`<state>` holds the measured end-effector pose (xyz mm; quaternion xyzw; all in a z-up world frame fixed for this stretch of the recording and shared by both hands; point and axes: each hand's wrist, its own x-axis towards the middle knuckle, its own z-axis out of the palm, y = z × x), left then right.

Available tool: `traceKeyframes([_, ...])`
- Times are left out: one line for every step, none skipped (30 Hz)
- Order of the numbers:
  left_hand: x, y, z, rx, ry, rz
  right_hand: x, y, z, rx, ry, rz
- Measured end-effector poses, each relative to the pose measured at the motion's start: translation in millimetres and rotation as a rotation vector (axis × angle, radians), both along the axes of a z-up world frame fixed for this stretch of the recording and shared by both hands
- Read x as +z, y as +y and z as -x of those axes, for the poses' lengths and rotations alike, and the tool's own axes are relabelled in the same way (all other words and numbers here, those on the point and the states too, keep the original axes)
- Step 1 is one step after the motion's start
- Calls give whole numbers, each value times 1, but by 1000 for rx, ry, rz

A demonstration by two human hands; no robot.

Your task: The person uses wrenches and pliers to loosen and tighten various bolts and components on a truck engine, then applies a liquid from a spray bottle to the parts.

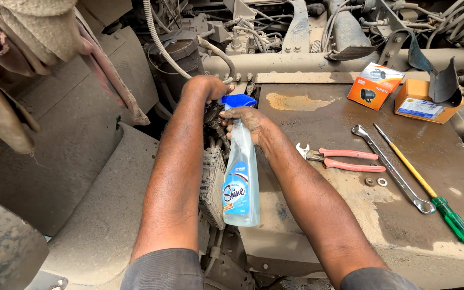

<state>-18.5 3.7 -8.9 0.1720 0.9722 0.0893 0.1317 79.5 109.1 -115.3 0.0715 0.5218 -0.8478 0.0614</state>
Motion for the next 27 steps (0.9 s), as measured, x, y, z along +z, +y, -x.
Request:
traceKeyframes([-2, -1, 2, -23, -7, 12, -1, 0, 0, -18, -10, -3])
traceKeyframes([-3, 0, 3, -47, -14, 24, -1, -1, 0, -36, -20, -5])
traceKeyframes([-2, 0, 6, -68, -16, 33, 1, -2, 0, -52, -26, -11])
traceKeyframes([-3, -1, 7, -67, 5, 9, 2, -3, -3, -47, -11, 7])
traceKeyframes([-4, -2, 6, -67, 26, -15, 3, -3, -7, -43, 4, 25])
traceKeyframes([-6, -3, 5, -66, 48, -39, 4, -3, -10, -38, 18, 43])
traceKeyframes([-3, -4, 3, -84, 87, -70, 6, -3, -12, -33, 30, 48])
traceKeyframes([-1, -6, 0, -103, 127, -100, 8, -3, -13, -28, 41, 53])
traceKeyframes([2, -9, -2, -119, 168, -130, 10, -5, -13, -20, 54, 59])
traceKeyframes([5, -14, -5, -105, 175, -246, 12, -6, -13, -28, 59, 35])
traceKeyframes([4, -19, -8, -90, 176, -362, 14, -8, -14, -35, 59, 11])
traceKeyframes([1, -24, -10, -75, 178, -478, 17, -10, -17, -43, 59, -13])
traceKeyframes([-3, -28, -12, -115, 297, -571, 20, -11, -22, -45, 56, -48])
traceKeyframes([-9, -31, -12, -153, 419, -662, 26, -12, -27, -46, 54, -84])
traceKeyframes([-16, -36, -11, -190, 544, -750, 32, -14, -33, -46, 54, -119])
traceKeyframes([-27, -44, -11, -173, 492, -880, 37, -19, -38, -31, 55, -153])
traceKeyframes([-39, -52, -11, -164, 440, -1012, 44, -20, -44, -22, 61, -191])
traceKeyframes([-52, -60, -11, -154, 386, -1145, 50, -22, -49, -14, 66, -228])
traceKeyframes([-63, -71, -10, -90, 496, -1127, 56, -24, -53, -9, 40, -334])
traceKeyframes([-73, -83, -9, -26, 607, -1106, 63, -24, -58, -5, 14, -440])
traceKeyframes([-85, -96, -10, 106, 448, -1090, 68, -26, -61, -3, -10, -545])
traceKeyframes([-96, -107, -12, 235, 288, -1067, 73, -27, -61, 3, 3, -732])
traceKeyframes([-106, -111, -11, 218, 88, -1151, 77, -28, -61, 11, 12, -924])
traceKeyframes([-115, -116, -10, 197, -114, -1228, 79, -31, -60, 19, 21, -1115])
traceKeyframes([-122, -118, -5, 170, -318, -1302, 80, -34, -60, 27, -7, -1305])
traceKeyframes([-130, -116, 1, 189, -321, -1349, 79, -36, -61, 34, -36, -1495])
traceKeyframes([-137, -108, 7, 206, -322, -1393, 77, -38, -61, 37, -65, -1681])
